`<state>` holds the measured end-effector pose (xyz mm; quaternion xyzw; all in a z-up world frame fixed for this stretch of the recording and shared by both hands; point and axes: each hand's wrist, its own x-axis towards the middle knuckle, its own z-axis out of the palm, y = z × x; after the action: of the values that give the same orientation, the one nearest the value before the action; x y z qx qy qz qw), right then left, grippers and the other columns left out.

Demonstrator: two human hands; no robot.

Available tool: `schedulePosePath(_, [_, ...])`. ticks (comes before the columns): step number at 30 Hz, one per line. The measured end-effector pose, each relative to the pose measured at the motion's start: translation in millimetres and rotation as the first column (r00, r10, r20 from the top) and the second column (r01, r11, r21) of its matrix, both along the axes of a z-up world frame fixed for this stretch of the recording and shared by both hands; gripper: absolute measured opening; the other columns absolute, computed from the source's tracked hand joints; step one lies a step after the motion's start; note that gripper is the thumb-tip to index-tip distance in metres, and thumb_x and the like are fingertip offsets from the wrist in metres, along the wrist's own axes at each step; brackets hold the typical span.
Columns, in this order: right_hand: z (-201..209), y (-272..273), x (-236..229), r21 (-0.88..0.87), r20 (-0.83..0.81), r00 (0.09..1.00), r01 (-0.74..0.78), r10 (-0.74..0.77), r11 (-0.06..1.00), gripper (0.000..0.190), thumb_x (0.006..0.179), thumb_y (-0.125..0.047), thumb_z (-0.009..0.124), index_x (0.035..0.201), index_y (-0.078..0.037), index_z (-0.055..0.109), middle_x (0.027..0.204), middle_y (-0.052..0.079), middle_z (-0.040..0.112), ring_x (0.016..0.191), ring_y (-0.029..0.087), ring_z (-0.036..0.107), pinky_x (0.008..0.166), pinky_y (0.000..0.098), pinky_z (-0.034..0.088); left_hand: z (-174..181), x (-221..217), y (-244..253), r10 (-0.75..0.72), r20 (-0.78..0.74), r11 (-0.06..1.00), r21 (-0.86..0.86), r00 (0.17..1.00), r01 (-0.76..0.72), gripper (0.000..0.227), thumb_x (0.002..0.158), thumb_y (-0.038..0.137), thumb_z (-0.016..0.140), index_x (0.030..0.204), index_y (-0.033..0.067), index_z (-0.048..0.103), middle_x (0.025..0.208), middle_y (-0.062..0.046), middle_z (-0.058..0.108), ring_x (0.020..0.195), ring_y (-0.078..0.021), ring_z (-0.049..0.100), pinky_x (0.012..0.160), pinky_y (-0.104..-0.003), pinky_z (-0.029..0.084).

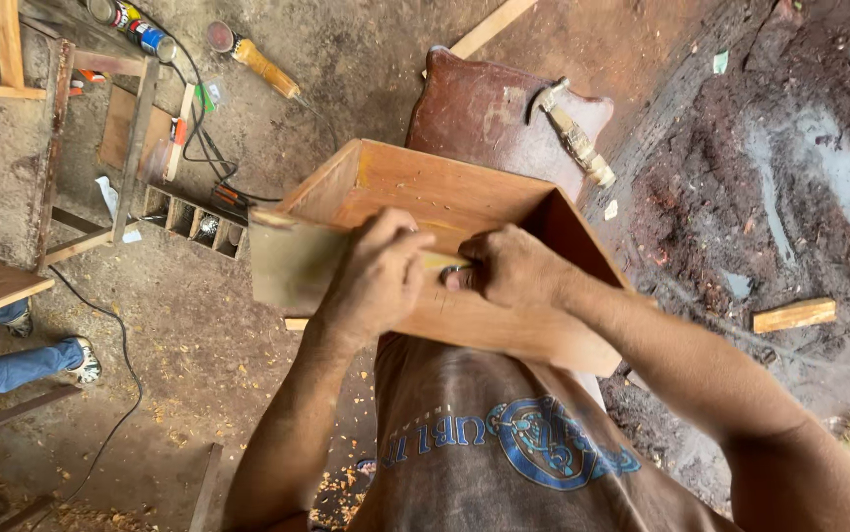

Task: The person installs a lock mechanism into a wooden drawer. They insert the lock cylinder into a pre-drilled hole, secure it with a nut, and test the operation using a key. The person also uses a screwdriver to adjust the lock components.

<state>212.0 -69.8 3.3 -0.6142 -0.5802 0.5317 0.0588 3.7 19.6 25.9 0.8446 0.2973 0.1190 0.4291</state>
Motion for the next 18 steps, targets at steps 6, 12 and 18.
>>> schedulePosePath(6, [11.1, -16.0, -18.5, 0.01, -0.049, 0.999, -0.002, 0.002, 1.0, 0.051, 0.086, -0.048, 0.072, 0.1, 0.001, 0.074, 0.096, 0.02, 0.074, 0.093, 0.039, 0.071, 0.081, 0.0486, 0.055, -17.4, 8.8, 7.6, -0.431, -0.304, 0.897, -0.246, 0.85, 0.367, 0.03, 0.079, 0.016, 0.08, 0.103, 0.0003, 0.074, 0.111, -0.012, 0.062, 0.105, -0.0313, 0.066, 0.092, -0.044, 0.054])
schedulePosePath(12, [-4.3, -28.8, -21.6, 0.032, -0.09, 0.996, 0.014, -0.011, 0.999, 0.055, 0.085, -0.049, 0.074, 0.104, 0.002, 0.074, 0.097, 0.021, 0.074, 0.094, 0.04, 0.071, 0.082, 0.0482, 0.056, -24.9, 7.4, 9.5, -0.494, -0.353, 0.861, -0.328, 0.795, 0.389, 0.031, 0.08, 0.024, 0.079, 0.103, 0.0039, 0.073, 0.11, -0.011, 0.06, 0.103, -0.0319, 0.066, 0.088, -0.046, 0.054])
schedulePosePath(18, [-7.6, -32.1, 10.3, -0.056, -0.134, 0.988, 0.073, -0.08, 0.996, 0.072, 0.079, -0.06, 0.073, 0.112, 0.003, 0.073, 0.111, 0.023, 0.074, 0.101, 0.037, 0.072, 0.09, 0.0439, 0.055, -2.0, 2.2, -1.5, -0.424, -0.391, 0.899, -0.293, 0.817, 0.326, 0.03, 0.079, 0.028, 0.082, 0.095, 0.0039, 0.071, 0.108, -0.01, 0.059, 0.098, -0.0323, 0.067, 0.083, -0.048, 0.054])
